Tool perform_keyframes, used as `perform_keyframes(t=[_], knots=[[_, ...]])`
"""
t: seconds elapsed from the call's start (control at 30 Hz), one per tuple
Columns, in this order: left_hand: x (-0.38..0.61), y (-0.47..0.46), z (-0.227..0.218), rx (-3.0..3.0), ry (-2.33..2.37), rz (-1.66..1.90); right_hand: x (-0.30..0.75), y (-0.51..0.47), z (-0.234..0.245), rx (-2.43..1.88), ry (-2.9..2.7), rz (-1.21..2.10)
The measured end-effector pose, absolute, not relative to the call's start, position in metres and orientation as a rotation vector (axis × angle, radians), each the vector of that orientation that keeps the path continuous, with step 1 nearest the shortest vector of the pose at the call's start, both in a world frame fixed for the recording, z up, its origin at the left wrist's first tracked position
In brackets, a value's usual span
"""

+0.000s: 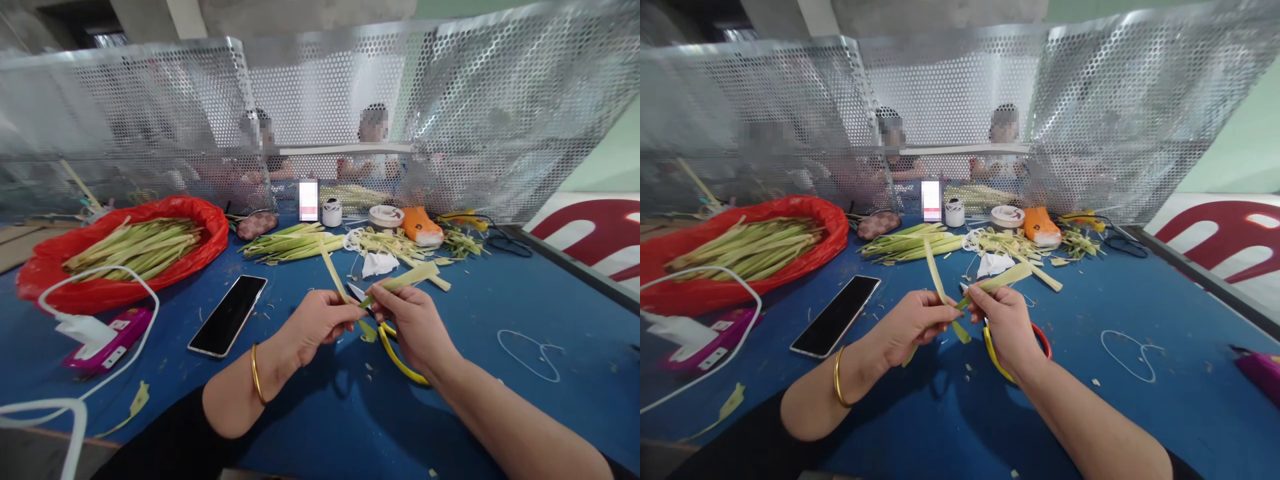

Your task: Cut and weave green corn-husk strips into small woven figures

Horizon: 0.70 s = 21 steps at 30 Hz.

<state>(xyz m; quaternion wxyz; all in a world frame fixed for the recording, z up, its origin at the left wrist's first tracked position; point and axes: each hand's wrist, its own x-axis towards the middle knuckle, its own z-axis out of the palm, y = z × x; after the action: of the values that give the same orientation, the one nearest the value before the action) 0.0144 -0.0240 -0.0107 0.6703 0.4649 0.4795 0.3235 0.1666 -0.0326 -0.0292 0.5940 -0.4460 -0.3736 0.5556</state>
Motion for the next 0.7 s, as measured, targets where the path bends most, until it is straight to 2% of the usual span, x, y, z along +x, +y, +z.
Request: perform_keyframes(t=[0.23, 0.37, 0.47, 0.53, 0.57, 0.63, 0.7], knots=[[0.012, -0.025, -0.008, 1.083, 1.061, 0.688, 0.170, -0.028, -0.027, -1.061, -0.885, 1.296], [0.009, -0.026, -0.002, 1.109, 1.029, 0.732, 0.187, -0.025, -0.017, -1.294, -1.260, 1.376], [0.009, -0.027, 0.003, 1.151, 1.077, 0.726, 0.198, -0.027, -0.007, -1.494, -1.599, 0.875], [0.011, -0.030, 0.005, 1.193, 1.118, 0.678, 0.199, -0.029, -0.002, -1.426, -1.704, 0.526], [0.013, -0.032, 0.005, 1.216, 1.121, 0.642, 0.198, -0.030, -0.001, -1.351, -1.759, 0.482], [0.016, -0.037, 0.003, 1.274, 1.096, 0.573, 0.193, -0.032, -0.001, -1.226, -1.844, 0.712], [0.019, -0.041, -0.001, 1.344, 1.075, 0.518, 0.186, -0.034, -0.003, -1.143, -1.772, 1.168]])
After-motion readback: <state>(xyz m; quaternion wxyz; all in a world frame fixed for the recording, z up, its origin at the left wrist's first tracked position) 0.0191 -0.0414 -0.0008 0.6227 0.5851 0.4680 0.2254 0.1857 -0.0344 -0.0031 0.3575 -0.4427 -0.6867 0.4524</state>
